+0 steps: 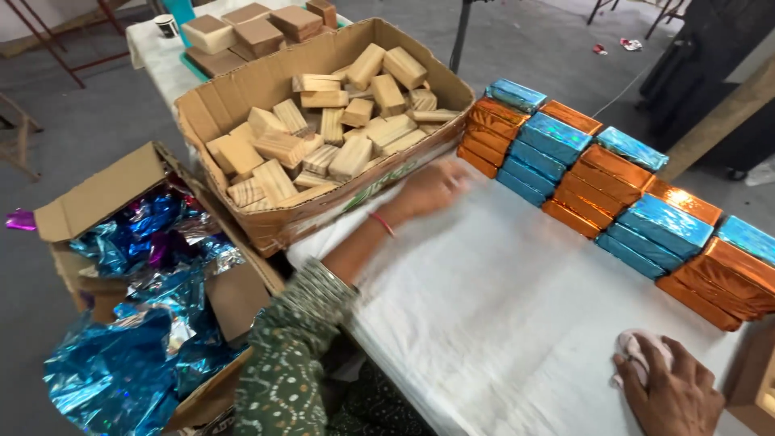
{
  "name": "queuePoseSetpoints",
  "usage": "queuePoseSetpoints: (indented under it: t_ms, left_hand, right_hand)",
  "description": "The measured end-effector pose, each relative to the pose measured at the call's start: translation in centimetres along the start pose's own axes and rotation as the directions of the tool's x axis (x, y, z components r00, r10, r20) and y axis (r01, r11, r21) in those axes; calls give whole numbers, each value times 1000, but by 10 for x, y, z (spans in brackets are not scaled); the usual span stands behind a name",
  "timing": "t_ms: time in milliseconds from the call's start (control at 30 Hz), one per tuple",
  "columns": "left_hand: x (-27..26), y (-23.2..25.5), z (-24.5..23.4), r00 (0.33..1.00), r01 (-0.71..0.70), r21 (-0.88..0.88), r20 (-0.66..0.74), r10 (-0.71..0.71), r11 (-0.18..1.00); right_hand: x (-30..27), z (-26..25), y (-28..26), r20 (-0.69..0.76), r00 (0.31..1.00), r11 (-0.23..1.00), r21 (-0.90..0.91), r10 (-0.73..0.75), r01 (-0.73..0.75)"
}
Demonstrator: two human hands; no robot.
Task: The recorder uses a cloth to clean wooden blocks and cups before assembling them.
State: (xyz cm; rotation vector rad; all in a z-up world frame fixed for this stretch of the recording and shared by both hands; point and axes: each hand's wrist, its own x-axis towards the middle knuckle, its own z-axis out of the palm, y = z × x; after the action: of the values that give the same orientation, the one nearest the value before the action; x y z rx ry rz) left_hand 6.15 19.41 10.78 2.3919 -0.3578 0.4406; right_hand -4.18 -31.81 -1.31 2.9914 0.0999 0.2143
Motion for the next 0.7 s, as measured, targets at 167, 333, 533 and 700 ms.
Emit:
queuePoseSetpoints:
  t_ms: [167,333,533,700]
  left_hand:
    - [-21,-108,-139,963,267,471,-162,-215,841]
    - [-79,-161,-233,858,439,666,-109,-503,604]
    - [-89,-196,-237,758,375,783,48,-650,495]
    - [-87,-214,-226,812,363,776,8,-583,515]
  right_hand:
    - [7,27,16,-18,1000,1000,-27,-7,7]
    - [15,56,34,-71,993,996,-11,-90,89]
    - [6,59,31,-133,965,974,-23,-227,226]
    - [13,35,15,62,991,938,-335,116,-89]
